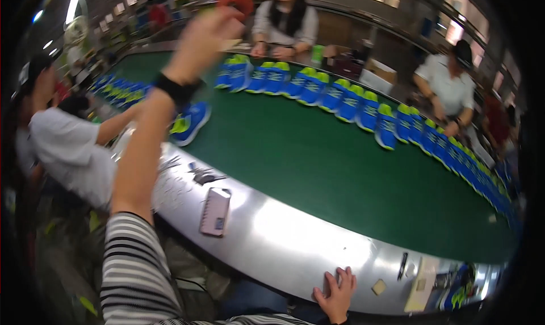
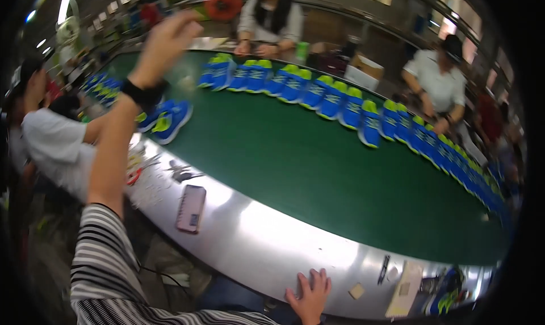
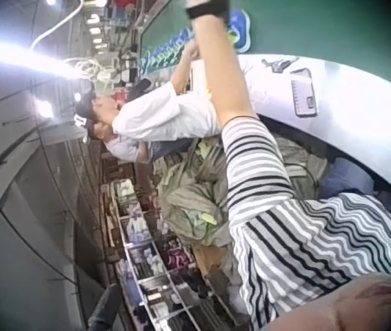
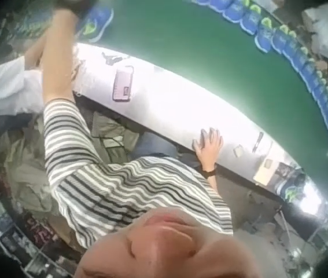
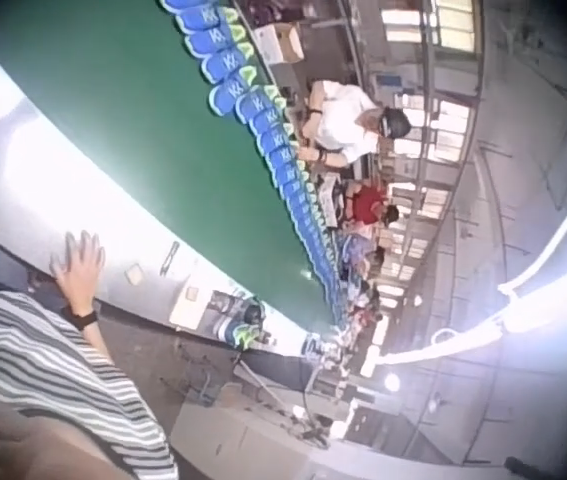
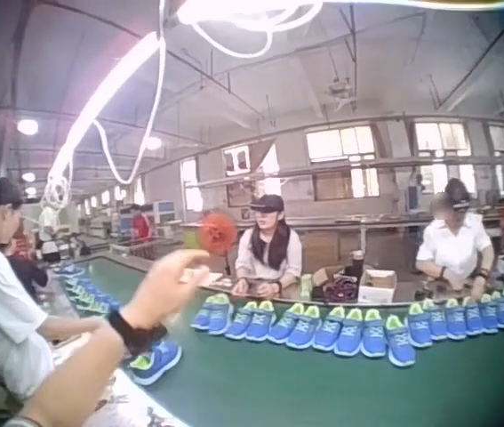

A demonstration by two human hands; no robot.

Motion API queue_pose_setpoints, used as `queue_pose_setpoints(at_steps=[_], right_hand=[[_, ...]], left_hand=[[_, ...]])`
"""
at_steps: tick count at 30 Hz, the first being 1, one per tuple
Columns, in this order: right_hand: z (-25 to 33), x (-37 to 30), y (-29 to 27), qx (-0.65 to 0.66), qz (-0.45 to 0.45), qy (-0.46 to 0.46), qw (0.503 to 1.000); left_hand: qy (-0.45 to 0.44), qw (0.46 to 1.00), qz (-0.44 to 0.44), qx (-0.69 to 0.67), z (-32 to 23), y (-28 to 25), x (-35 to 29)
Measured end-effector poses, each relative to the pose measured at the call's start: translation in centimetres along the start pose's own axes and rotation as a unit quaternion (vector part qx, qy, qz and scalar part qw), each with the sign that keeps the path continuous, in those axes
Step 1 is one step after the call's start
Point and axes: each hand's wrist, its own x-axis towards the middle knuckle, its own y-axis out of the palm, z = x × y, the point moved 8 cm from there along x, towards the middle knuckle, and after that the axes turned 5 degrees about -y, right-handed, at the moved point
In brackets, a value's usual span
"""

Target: Inspecting pairs of blue athletic shoes on a factory conveyor belt.

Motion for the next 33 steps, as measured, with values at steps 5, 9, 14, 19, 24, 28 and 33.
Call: queue_pose_setpoints(at_steps=[5, 9, 14, 19, 24, 28, 33], right_hand=[[-0.1, -0.9, -0.2, -0.071, 0.017, -0.052, 0.996], [-1.2, -1.9, 1.3, -0.044, 0.034, -0.063, 0.997], [-2.9, -2.5, 1.8, -0.044, 0.072, -0.097, 0.992], [-3.4, -2.7, -0.6, -0.026, -0.005, -0.033, 0.999], [-1.6, -1.6, -0.8, -0.103, -0.043, -0.041, 0.993], [-3.3, -1.1, -1.0, -0.010, -0.104, 0.050, 0.993], [-4.1, -1.3, 0.1, -0.055, -0.059, 0.067, 0.994]], left_hand=[[-0.071, 0.977, 0.135, -0.148, -18.4, 4.1, -24.0], [-0.265, 0.881, 0.234, -0.314, -27.3, 5.3, -38.5], [-0.290, 0.876, 0.314, -0.226, -28.9, 8.3, -46.5], [-0.228, 0.941, 0.127, -0.215, -28.0, 6.4, -44.3], [-0.111, 0.989, 0.077, -0.064, -29.6, 3.0, -40.6], [-0.358, 0.908, 0.103, -0.192, -21.7, 3.4, -39.3], [-0.387, 0.893, 0.132, -0.189, -3.2, 3.7, -33.3]])
